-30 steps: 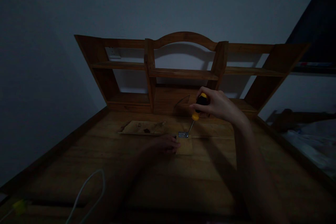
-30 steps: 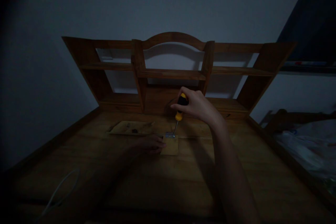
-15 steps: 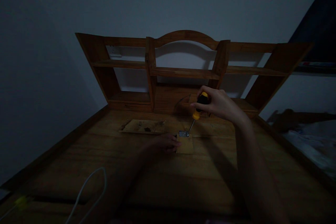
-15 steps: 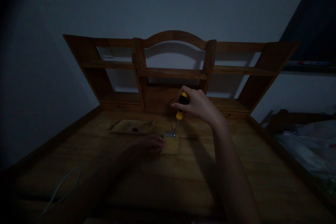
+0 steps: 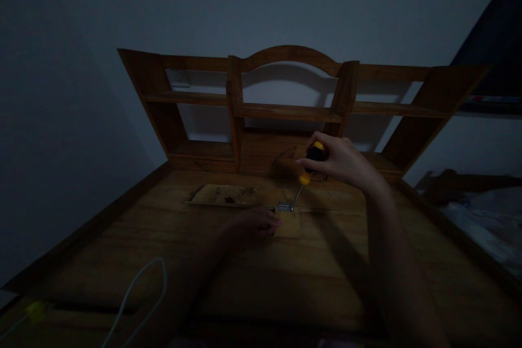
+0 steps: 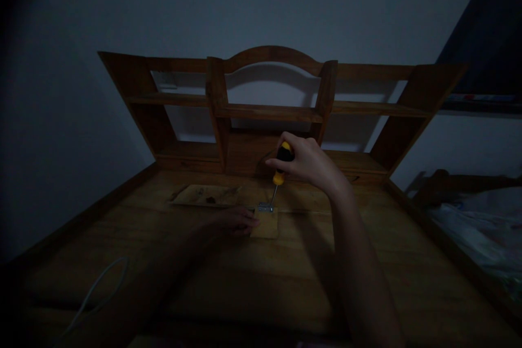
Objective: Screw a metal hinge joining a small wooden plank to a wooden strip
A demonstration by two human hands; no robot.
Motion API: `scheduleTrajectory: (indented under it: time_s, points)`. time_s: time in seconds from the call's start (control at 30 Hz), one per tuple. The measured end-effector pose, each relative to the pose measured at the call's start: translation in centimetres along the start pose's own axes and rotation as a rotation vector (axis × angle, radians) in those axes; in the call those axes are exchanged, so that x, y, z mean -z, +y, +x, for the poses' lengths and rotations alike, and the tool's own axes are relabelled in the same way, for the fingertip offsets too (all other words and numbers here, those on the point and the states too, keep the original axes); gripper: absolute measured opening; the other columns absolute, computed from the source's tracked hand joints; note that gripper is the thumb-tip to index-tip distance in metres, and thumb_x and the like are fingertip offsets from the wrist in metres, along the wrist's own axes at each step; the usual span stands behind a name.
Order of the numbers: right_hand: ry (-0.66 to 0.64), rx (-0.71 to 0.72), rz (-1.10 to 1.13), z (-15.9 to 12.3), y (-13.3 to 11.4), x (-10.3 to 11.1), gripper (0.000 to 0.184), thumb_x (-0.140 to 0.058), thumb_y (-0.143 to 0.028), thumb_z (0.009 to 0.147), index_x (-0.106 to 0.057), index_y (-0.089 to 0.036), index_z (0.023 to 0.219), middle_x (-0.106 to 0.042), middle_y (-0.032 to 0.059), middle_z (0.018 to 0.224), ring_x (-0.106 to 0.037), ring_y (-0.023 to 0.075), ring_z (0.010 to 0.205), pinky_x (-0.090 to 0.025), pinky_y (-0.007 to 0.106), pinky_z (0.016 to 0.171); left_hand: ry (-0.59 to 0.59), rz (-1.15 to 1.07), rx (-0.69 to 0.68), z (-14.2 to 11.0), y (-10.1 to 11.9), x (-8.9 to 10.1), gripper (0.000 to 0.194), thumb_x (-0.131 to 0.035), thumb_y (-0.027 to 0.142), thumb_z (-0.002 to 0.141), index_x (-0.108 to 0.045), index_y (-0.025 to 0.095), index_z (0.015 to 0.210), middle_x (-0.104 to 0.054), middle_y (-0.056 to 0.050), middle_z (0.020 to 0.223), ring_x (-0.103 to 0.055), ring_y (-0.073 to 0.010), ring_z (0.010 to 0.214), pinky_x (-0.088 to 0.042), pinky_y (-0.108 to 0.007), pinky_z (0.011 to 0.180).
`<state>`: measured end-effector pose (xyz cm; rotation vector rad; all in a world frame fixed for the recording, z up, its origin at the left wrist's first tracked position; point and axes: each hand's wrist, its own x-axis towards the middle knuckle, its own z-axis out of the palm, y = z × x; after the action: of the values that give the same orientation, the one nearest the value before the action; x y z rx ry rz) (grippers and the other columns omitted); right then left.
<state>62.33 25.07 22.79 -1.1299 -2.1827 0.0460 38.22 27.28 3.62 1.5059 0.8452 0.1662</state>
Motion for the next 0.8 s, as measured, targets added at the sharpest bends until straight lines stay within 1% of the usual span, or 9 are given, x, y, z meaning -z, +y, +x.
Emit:
scheduleTrajectory:
  time_s: [0.07, 0.17, 0.37, 0.5, 0.67, 0.8]
  points:
    - [0.006, 0.001, 0.024, -0.1, -0.3, 0.1, 0.032, -0.074, -0.050, 0.082, -0.059, -0.022, 0.089, -0.065, -0.0010, 0.074, -0.061, 0.0156, 0.066, -0.041, 0.025, 0.058, 0.005, -0.015, -0.014, 0.1, -0.2, 0.1, 0.055, -0.067, 0.067, 0.073, -0.053, 0.016, 0.057, -0.043, 0.004, 0.045, -0.033, -0.0069, 0.039, -0.022, -0.025, 0.043]
    - [0.011, 0.004, 0.032, -0.1, -0.7, 0.3, 0.033, -0.073, -0.051, 0.082, -0.059, -0.022, 0.089, -0.066, 0.0000, 0.075, -0.061, 0.0163, 0.067, -0.042, 0.026, 0.058, -0.017, -0.028, -0.061, 0.3, -0.6, 0.4, 0.052, -0.066, 0.062, 0.078, -0.054, 0.016, 0.058, -0.044, 0.004, 0.045, -0.034, -0.0069, 0.039, -0.023, -0.024, 0.044]
    - [0.014, 0.003, -0.003, -0.1, -0.6, 0.2, 0.033, -0.072, -0.052, 0.082, -0.059, -0.022, 0.087, -0.065, 0.0000, 0.072, -0.060, 0.0167, 0.065, -0.041, 0.026, 0.057, -0.047, -0.043, -0.064, 0.3, -0.8, 0.4, 0.050, -0.064, 0.059, 0.082, -0.054, 0.016, 0.060, -0.042, 0.004, 0.045, -0.033, -0.0070, 0.039, -0.022, -0.024, 0.043]
    - [0.011, -0.002, -0.002, -0.1, -0.3, 0.0, 0.033, -0.072, -0.051, 0.082, -0.058, -0.022, 0.087, -0.065, -0.0006, 0.071, -0.059, 0.0156, 0.063, -0.040, 0.025, 0.056, -0.051, -0.031, -0.066, 0.3, -0.9, 0.4, 0.050, -0.063, 0.061, 0.082, -0.054, 0.016, 0.062, -0.046, 0.003, 0.050, -0.034, -0.0068, 0.040, -0.022, -0.024, 0.043]
    - [-0.013, 0.003, 0.000, 0.0, -0.3, -0.1, 0.031, -0.072, -0.049, 0.083, -0.058, -0.022, 0.088, -0.065, -0.0014, 0.072, -0.060, 0.0156, 0.065, -0.040, 0.026, 0.058, -0.053, -0.035, -0.067, 0.5, -1.4, 0.7, 0.050, -0.063, 0.061, 0.082, -0.054, 0.016, 0.061, -0.044, 0.003, 0.049, -0.035, -0.0074, 0.041, -0.023, -0.025, 0.044]
    - [-0.025, 0.007, -0.012, 0.0, -0.1, -0.2, 0.031, -0.072, -0.049, 0.083, -0.057, -0.023, 0.088, -0.065, -0.0013, 0.073, -0.060, 0.0162, 0.065, -0.039, 0.027, 0.058, -0.055, -0.040, -0.043, 0.5, -1.2, 0.6, 0.052, -0.065, 0.063, 0.079, -0.054, 0.016, 0.060, -0.045, 0.003, 0.050, -0.036, -0.0071, 0.041, -0.024, -0.024, 0.044]
